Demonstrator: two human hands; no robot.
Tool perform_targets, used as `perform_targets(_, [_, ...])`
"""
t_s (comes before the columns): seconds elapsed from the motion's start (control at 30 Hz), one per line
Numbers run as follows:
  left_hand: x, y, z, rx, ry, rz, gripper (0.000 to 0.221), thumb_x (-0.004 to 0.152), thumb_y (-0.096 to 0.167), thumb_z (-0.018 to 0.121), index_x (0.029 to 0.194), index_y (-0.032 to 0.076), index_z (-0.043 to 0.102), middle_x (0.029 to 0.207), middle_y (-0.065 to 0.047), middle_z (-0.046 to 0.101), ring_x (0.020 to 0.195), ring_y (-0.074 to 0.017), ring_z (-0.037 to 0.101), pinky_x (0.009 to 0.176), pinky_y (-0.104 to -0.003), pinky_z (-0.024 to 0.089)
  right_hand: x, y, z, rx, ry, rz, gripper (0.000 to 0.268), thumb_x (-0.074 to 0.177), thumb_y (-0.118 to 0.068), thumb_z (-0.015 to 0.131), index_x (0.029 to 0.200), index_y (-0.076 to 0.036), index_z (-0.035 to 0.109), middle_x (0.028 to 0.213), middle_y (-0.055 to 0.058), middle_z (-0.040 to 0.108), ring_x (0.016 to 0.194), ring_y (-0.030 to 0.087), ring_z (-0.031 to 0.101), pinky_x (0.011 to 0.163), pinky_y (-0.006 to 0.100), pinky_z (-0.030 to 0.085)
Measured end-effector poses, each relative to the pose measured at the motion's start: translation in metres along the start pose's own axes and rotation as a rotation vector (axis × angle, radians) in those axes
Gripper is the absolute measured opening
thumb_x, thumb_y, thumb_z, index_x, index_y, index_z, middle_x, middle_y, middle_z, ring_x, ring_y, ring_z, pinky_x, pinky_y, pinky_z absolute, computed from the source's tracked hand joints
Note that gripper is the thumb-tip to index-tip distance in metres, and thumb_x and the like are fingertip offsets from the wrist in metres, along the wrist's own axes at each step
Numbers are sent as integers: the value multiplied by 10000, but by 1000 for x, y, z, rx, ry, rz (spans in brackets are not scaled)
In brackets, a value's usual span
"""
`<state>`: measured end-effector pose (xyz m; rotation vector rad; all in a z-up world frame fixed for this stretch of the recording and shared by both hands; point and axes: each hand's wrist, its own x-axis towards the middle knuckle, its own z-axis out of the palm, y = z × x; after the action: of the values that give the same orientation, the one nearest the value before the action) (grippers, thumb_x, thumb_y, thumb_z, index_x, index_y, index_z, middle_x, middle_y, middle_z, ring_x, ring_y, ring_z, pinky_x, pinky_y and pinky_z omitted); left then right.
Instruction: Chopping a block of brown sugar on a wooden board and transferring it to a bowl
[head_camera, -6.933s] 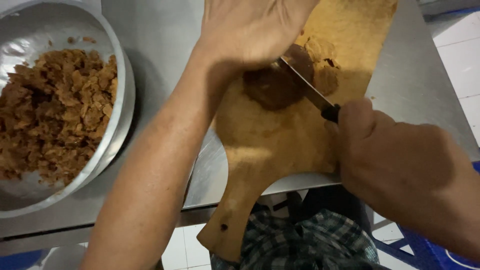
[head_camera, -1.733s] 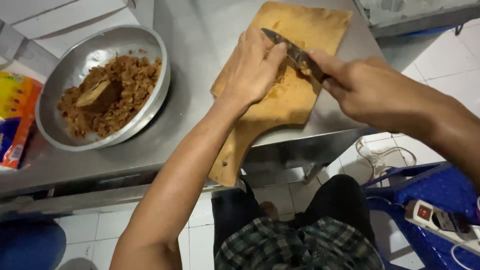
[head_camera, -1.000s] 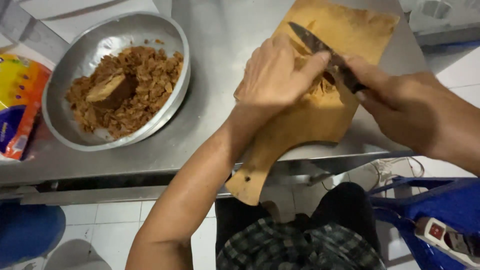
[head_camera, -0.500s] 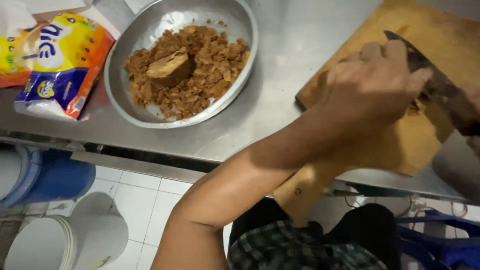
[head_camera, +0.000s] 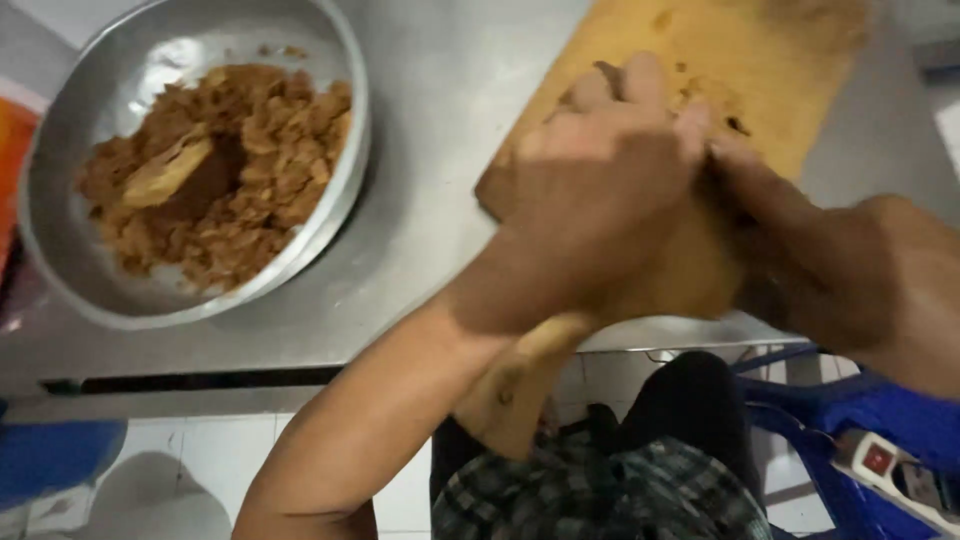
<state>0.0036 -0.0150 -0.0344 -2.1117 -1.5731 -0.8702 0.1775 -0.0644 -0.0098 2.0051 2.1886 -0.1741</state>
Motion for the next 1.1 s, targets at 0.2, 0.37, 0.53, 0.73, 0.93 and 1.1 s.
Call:
perform_targets(0.2, [14, -24, -13, -286, -243, 55, 336, 985, 487, 487, 1036, 155, 515, 839, -122, 598, 763, -374, 621, 626, -511, 483, -7, 19, -3, 186, 179, -86, 667, 1011, -329, 503, 1672, -342, 416, 362, 221, 562, 276, 308, 585, 412, 405, 394])
perform_targets(0.37, [8, -19, -6, -332, -216, -25, 418, 976, 454, 558, 979, 43, 482, 935, -178, 634, 914, -388, 597, 774, -493, 461, -17, 17, 4, 291, 225, -144, 703, 985, -312, 519, 1674, -351, 387, 404, 200, 558, 296, 352, 529, 435, 420, 390])
perform_targets(0.53, [0, -8, 5, -208, -126, -40, 451, 967, 471, 603, 992, 39, 476, 964, -173, 589, 882, -393, 600, 656, -514, 484, -13, 13, 12, -62, 177, -193, 820, 985, -341, 472, 1737, -298, 147, 494, 135, 662, 383, 352, 644, 414, 434, 448])
perform_targets(0.73, [0, -18, 7, -59, -18, 235, 224, 1005, 321, 566, 1002, 97, 577, 912, -156, 509, 807, -357, 524, 682, -456, 448, -8, -12, -15, 60, -110, -156, 1037, 877, -345, 561, 1705, -285, -60, 640, 181, 727, 544, 438, 685, 519, 493, 471])
perform_targets(0.93, [29, -28, -29, -438, -637, -114, 377, 947, 442, 483, 1049, 79, 504, 1100, -137, 602, 1027, -343, 563, 824, -465, 427, -7, -25, -35, 91, -268, -137, 1065, 890, -216, 481, 1716, -341, -180, 825, 143, 681, 709, 398, 673, 623, 482, 464])
perform_targets(1.1, [24, -26, -37, -406, -612, 3, 339, 946, 414, 490, 1175, 167, 519, 1097, -164, 579, 1025, -394, 565, 813, -493, 429, 0, -19, -44, 252, -222, -157, 990, 893, -132, 474, 1722, -327, -31, 882, 263, 696, 790, 453, 704, 695, 487, 505])
